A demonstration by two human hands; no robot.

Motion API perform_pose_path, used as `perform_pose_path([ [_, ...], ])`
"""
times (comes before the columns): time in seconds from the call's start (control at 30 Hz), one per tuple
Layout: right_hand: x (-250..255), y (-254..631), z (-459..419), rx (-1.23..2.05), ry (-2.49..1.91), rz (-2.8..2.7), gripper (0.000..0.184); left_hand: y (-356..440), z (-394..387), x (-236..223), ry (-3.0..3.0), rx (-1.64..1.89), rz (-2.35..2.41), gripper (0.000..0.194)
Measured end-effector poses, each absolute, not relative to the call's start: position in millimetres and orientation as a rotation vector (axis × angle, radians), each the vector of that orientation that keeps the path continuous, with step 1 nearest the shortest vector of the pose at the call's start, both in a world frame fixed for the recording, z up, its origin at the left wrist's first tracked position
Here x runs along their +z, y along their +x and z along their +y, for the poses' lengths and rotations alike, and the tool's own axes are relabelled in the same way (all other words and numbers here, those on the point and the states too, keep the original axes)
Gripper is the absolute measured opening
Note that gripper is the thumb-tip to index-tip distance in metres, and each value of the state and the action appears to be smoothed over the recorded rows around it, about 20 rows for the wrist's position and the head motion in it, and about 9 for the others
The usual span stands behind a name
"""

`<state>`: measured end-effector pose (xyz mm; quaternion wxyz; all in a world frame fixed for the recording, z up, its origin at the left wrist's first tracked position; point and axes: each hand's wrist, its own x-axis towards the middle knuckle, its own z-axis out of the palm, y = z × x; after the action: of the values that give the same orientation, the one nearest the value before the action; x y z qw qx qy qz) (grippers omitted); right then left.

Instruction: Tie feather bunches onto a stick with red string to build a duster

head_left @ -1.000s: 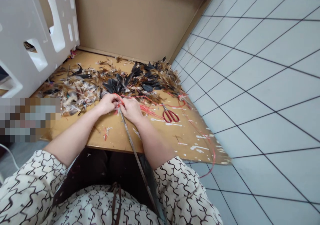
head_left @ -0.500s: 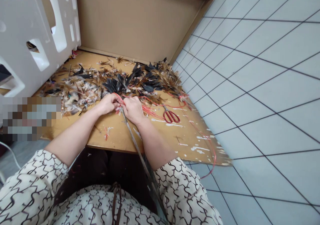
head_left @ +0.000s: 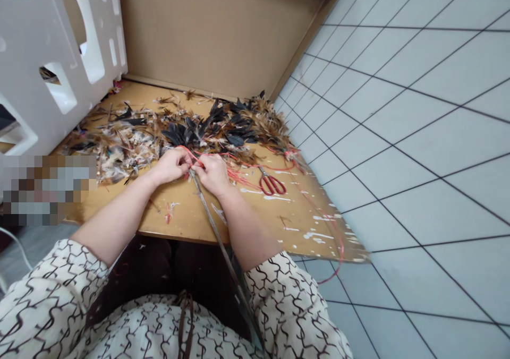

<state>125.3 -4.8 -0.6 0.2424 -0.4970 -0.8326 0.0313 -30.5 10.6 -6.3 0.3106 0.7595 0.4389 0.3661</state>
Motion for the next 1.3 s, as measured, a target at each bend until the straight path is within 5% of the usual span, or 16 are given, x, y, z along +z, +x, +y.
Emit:
perform_pose_path([
  [0.47, -0.3, 129.1, -0.4, 0.613, -1.527, -2.024, 0.020, -38.6, 8.8, -2.8, 2.096, 0.823, 1.310, 0.004],
  [0.87, -6.0, 127.1, 3.1, 1.255, -1.082, -1.533, 0.035, -33.5, 2.6, 5.3, 1.771, 0.792, 1.217, 0.005],
  [1.3, -2.6, 123.7, 1.8, 1.286, -0.944, -1.361, 0.029, -32.1, 8.5, -4.0, 1.891, 0.863, 1.141, 0.011],
])
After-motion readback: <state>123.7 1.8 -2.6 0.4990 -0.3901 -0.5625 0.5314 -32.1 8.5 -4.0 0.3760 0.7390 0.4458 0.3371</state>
